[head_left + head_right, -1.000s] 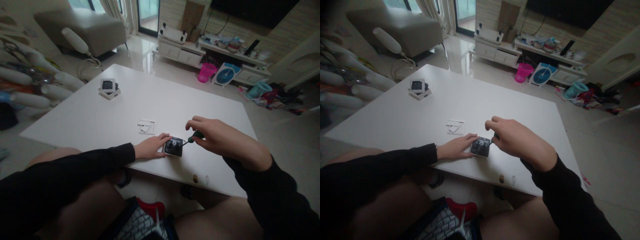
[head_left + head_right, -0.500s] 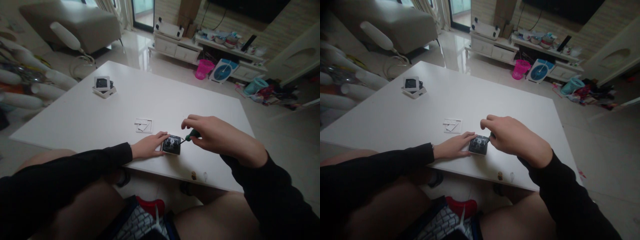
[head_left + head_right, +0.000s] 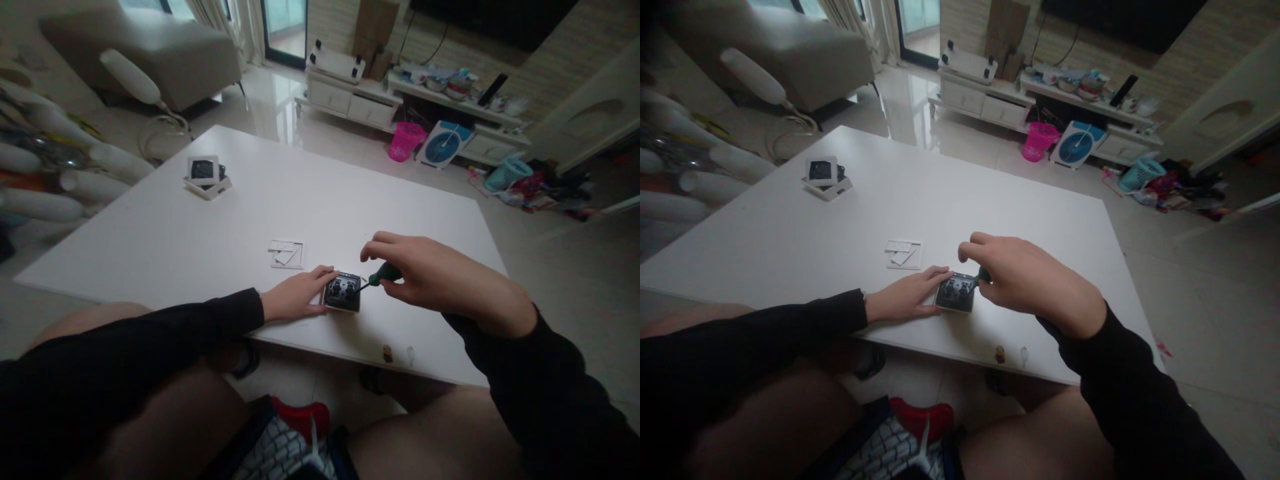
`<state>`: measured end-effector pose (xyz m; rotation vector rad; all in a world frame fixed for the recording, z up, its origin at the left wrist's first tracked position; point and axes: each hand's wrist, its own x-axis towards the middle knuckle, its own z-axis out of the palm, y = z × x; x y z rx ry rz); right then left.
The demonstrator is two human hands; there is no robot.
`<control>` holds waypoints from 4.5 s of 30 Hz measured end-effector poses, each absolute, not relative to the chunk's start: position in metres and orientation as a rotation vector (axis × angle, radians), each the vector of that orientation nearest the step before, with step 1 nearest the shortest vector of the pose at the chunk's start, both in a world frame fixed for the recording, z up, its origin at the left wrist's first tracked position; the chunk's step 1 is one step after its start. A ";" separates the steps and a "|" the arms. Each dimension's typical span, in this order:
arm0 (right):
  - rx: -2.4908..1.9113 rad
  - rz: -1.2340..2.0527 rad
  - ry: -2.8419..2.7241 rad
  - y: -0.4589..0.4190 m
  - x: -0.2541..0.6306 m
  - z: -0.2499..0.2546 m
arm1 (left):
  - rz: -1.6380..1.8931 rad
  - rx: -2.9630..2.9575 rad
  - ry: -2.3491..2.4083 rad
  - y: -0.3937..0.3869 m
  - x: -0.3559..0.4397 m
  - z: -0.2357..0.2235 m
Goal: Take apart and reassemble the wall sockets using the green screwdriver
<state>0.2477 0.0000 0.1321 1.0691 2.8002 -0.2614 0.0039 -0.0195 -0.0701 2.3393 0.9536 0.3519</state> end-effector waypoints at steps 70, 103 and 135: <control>1.144 -0.134 2.803 -0.004 0.243 0.133 | 0.378 2.351 0.949 -0.020 0.004 -0.071; 1.118 -0.144 2.772 -0.003 0.248 0.136 | 0.353 2.337 0.957 -0.020 0.004 -0.068; 1.141 -0.143 2.809 -0.003 0.244 0.132 | 0.364 2.340 0.952 -0.020 0.007 -0.068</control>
